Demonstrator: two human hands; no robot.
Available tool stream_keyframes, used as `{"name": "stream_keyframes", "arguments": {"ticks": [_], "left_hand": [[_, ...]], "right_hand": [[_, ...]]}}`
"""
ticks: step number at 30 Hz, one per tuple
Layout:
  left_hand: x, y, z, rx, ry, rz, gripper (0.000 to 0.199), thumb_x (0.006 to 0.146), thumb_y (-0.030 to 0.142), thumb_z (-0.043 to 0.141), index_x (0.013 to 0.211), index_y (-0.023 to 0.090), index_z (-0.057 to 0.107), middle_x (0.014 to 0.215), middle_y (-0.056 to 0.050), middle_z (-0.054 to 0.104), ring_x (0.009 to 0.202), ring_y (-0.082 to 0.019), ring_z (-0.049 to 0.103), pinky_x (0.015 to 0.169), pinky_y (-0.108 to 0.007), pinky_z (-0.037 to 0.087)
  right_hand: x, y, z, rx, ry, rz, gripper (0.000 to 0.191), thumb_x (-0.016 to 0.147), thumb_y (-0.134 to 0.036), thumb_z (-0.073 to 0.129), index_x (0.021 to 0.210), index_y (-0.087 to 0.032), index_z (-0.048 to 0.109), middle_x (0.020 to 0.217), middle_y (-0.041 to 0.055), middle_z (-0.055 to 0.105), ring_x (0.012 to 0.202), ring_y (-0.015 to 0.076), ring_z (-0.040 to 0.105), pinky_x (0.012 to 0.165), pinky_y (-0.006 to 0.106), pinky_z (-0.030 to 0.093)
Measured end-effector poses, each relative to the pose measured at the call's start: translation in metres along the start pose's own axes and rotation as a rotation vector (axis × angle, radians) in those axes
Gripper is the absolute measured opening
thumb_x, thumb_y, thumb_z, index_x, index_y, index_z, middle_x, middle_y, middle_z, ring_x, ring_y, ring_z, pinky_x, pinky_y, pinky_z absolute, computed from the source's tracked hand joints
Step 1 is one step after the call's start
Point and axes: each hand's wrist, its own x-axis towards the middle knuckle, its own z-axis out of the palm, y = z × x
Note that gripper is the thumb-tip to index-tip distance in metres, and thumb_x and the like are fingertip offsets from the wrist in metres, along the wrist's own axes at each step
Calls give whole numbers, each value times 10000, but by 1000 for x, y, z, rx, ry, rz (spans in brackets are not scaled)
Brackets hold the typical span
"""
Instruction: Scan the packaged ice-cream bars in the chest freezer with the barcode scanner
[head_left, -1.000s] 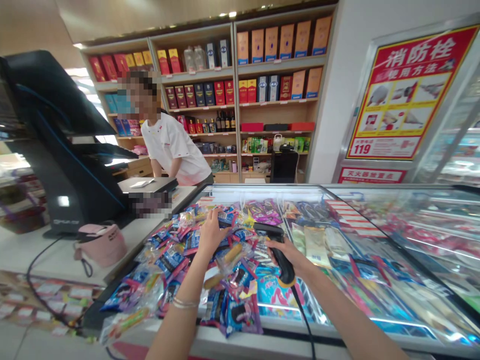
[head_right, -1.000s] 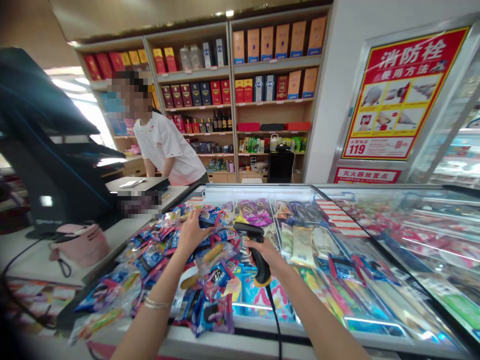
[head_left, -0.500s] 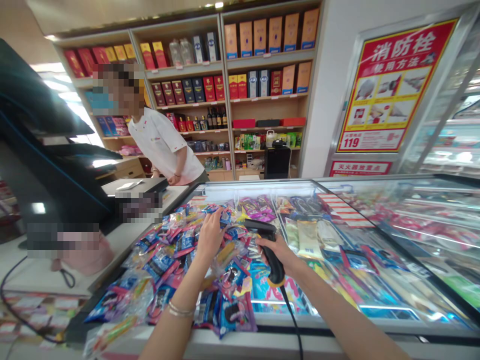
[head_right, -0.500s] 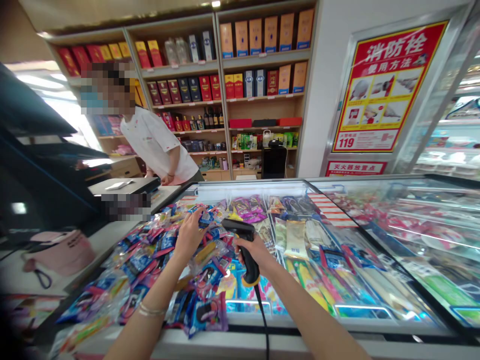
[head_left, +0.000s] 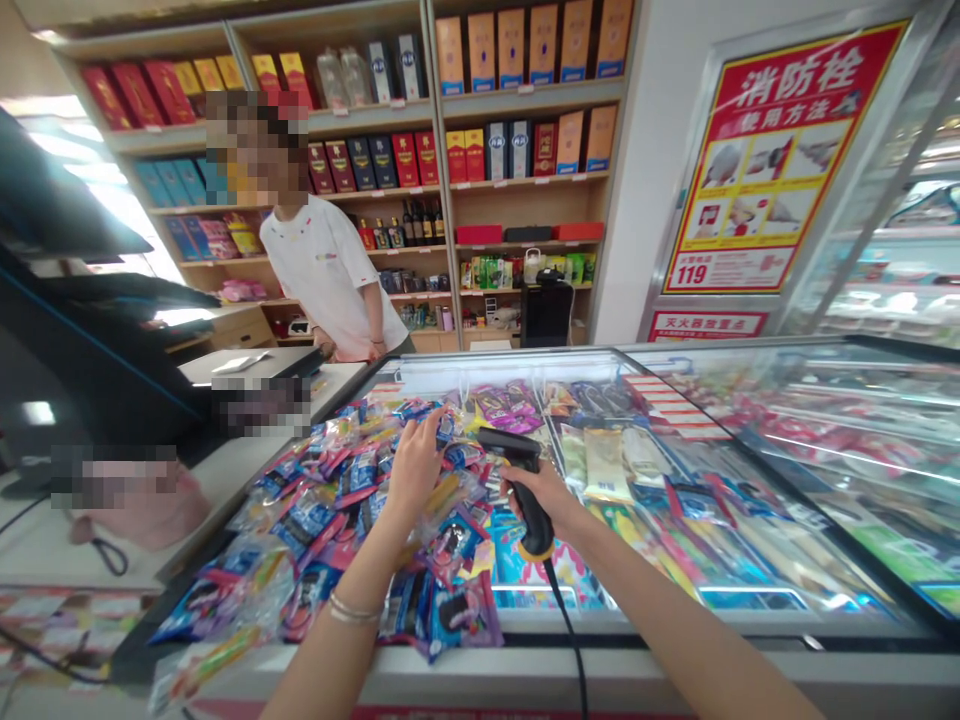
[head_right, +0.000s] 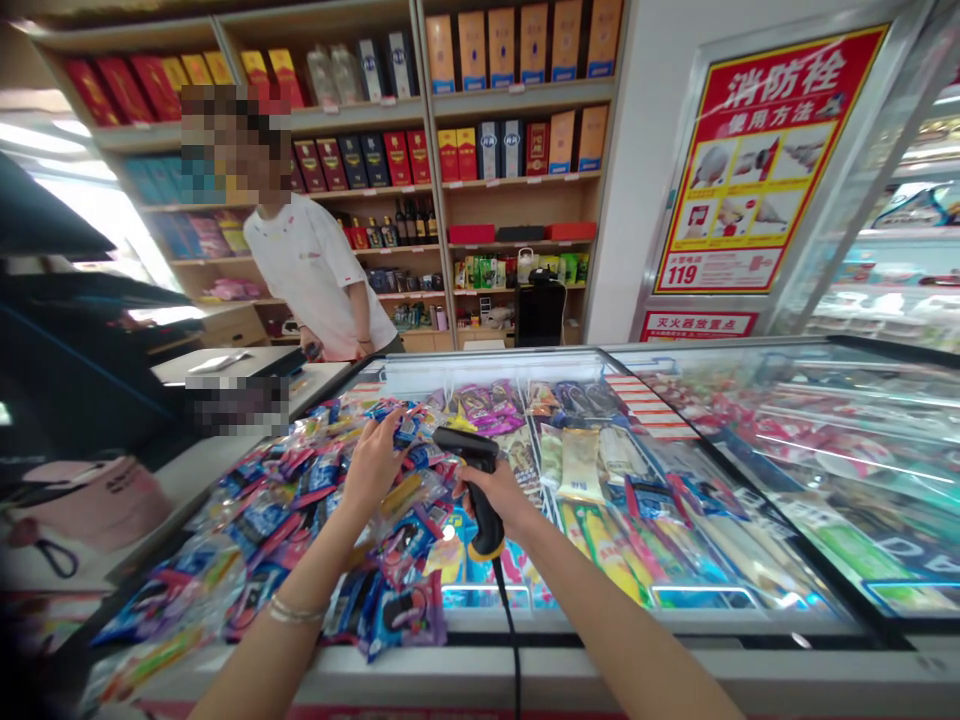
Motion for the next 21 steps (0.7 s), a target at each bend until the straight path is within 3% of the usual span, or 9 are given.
{"name": "stream_keyframes", "arguments": {"ticks": [7,12,16,21], "left_hand": [[-1,2,-2,123,-21,12,515,788,118,535,1284,223,440,1169,-91,607,1001,-272,578,841,-372,467],[-1,0,2,-31,-90,-58,525,831,324,569,1307,219,373,1206,-102,595,934,-250,637,716,-318,494],[-1,1,2,-173,-60,-87,429,893,379,460,1280,203,403,1061,-90,657,910,-235,656,720,-304,493],[-2,5,-3,-301,-41,-129,426,913,345,407,1324,231,417,781,-17,680,697,-175,663,672,-257,485]], "right_hand": [[1,2,-1,6,1,-2,196,622,-314,694,604,-153,585,503,8,604,347,92,493,350,212,373],[1,0,0,0,-3,-11,223,610,-330,706,585,-150,578,496,1,591,344,93,491,349,217,372],[1,1,-1,-8,-1,-13,231,608,-344,709,593,-149,586,505,-2,593,351,92,497,350,215,374],[1,2,-2,-1,3,-8,221,611,-334,709,585,-154,583,494,-2,591,355,94,503,354,213,377]]}}
